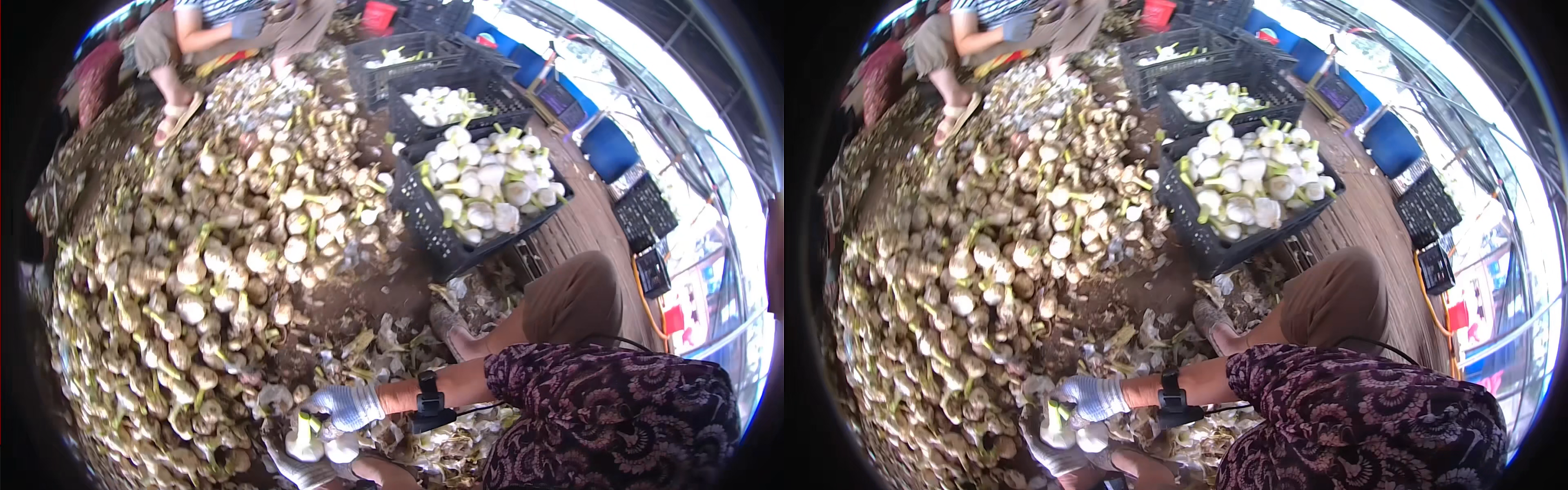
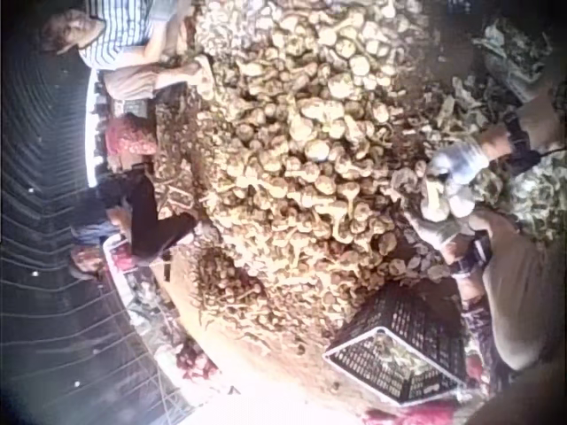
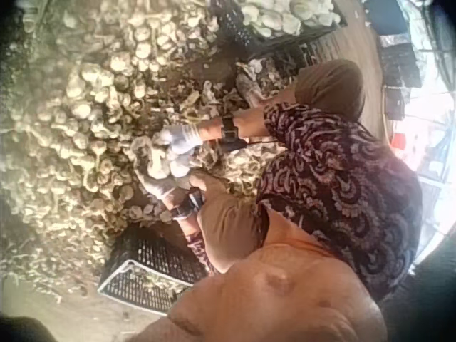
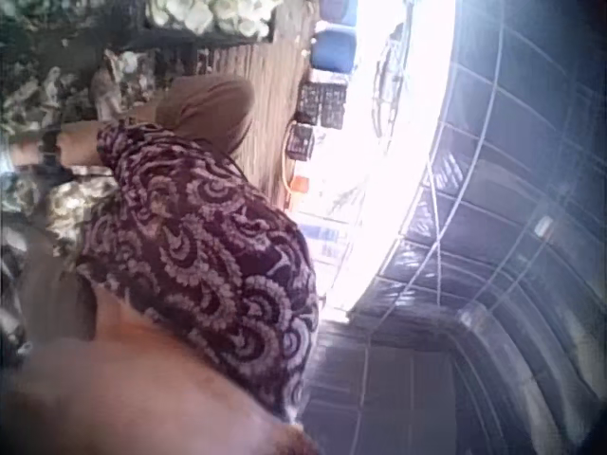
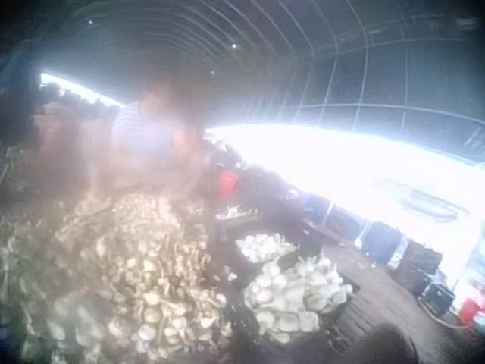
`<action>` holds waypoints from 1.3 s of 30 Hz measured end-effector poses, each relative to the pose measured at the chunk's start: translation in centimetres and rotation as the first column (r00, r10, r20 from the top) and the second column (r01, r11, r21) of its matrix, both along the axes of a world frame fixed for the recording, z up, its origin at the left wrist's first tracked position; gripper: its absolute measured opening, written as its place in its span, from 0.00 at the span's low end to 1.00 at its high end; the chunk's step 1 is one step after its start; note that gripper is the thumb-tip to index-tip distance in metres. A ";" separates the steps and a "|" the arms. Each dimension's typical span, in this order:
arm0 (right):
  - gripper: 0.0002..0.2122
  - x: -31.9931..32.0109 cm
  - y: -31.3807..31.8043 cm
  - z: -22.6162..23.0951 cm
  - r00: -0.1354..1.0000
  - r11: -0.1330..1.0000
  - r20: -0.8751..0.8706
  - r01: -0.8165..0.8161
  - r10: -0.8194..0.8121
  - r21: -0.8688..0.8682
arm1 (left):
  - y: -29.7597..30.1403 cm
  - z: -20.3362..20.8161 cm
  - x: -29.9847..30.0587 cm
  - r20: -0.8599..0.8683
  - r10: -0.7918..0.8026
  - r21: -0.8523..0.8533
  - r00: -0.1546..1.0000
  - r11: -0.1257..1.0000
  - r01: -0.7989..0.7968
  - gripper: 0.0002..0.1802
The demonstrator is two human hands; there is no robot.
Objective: The person peels garlic bulbs by hand, removes the stems, and places the cleaned garlic into a plastic crate. They select bulbs from a large pile, strip away the outer skins, and discard the debris onto the ground.
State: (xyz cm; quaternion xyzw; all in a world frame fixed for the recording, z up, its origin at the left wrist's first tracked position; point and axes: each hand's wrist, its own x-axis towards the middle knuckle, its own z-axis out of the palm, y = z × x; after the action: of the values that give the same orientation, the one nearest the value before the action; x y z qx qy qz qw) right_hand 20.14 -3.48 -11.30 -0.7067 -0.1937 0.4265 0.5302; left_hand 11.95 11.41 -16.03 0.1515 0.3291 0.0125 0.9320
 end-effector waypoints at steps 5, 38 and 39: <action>0.13 3.0 -5.1 3.7 0.987 0.979 0.035 0.150 -0.156 0.138 | -2.8 0.7 2.5 -0.081 -0.279 0.276 0.957 0.916 0.290 0.26; 0.09 15.3 -8.1 -7.4 0.724 0.662 0.606 0.280 0.329 -0.695 | -6.7 -3.6 -3.6 -0.220 -0.964 0.643 -0.150 -0.259 0.721 0.32; 0.08 14.8 -5.9 -5.4 0.789 0.629 0.512 0.215 0.340 -0.747 | -5.9 -4.2 -4.7 -0.225 -0.968 0.610 -0.107 -0.226 0.760 0.31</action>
State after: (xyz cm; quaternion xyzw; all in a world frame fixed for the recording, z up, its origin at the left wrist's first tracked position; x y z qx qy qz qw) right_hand 34.97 -9.41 -16.69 -0.9536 -0.1776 0.2341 0.0652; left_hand 7.25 5.54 -20.20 0.6056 -0.0791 -0.5417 0.5775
